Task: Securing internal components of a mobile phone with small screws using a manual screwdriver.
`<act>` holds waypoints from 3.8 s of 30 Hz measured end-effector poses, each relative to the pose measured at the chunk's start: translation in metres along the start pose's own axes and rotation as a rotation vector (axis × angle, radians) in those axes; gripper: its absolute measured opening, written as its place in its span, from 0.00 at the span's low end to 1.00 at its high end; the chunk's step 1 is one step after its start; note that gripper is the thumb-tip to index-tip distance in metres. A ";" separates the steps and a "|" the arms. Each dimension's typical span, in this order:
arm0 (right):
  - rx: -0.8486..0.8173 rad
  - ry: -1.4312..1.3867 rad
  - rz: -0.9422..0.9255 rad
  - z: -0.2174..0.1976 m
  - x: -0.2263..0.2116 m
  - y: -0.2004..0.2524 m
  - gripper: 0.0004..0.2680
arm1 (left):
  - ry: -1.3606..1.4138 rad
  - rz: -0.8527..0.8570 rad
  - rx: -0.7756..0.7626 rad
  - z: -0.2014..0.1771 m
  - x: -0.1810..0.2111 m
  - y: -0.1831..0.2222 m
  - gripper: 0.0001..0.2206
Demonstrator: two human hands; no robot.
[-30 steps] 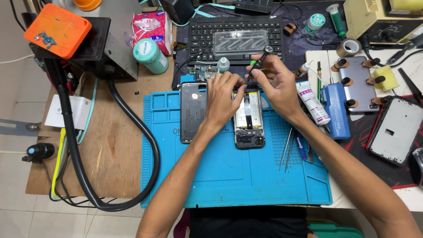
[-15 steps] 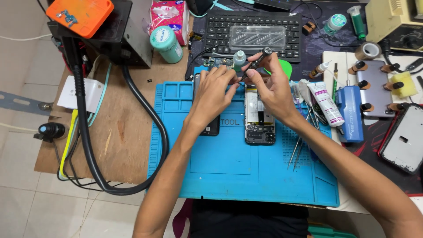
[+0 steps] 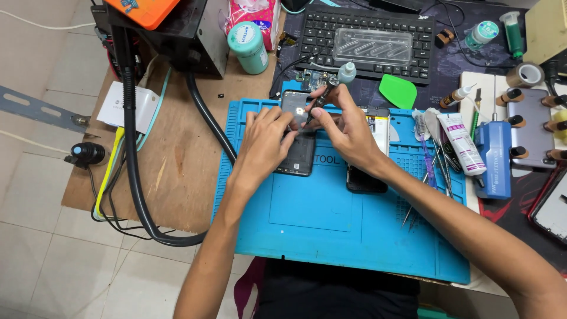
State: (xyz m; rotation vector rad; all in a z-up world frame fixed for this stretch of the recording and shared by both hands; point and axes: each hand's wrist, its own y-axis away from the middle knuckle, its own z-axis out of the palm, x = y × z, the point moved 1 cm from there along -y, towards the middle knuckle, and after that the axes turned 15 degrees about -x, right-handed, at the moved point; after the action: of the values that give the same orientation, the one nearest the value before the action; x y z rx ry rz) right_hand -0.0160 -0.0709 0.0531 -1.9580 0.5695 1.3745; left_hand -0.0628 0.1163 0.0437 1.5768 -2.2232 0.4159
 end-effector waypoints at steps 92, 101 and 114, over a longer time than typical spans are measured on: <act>0.472 0.583 -0.115 -0.091 0.048 0.087 0.08 | 1.171 0.288 0.010 0.063 0.047 -0.114 0.13; 0.317 0.687 -0.048 -0.079 0.038 0.084 0.09 | 1.337 0.278 -0.040 0.023 0.049 -0.102 0.13; 0.064 0.814 0.025 -0.079 0.044 0.087 0.15 | 1.198 0.295 -0.323 0.028 0.064 -0.093 0.13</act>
State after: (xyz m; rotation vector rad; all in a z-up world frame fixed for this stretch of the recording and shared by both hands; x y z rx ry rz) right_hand -0.0084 -0.1871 0.0054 -2.4219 0.9816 0.5037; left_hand 0.0023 0.0201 0.0505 0.5212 -1.4223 0.7694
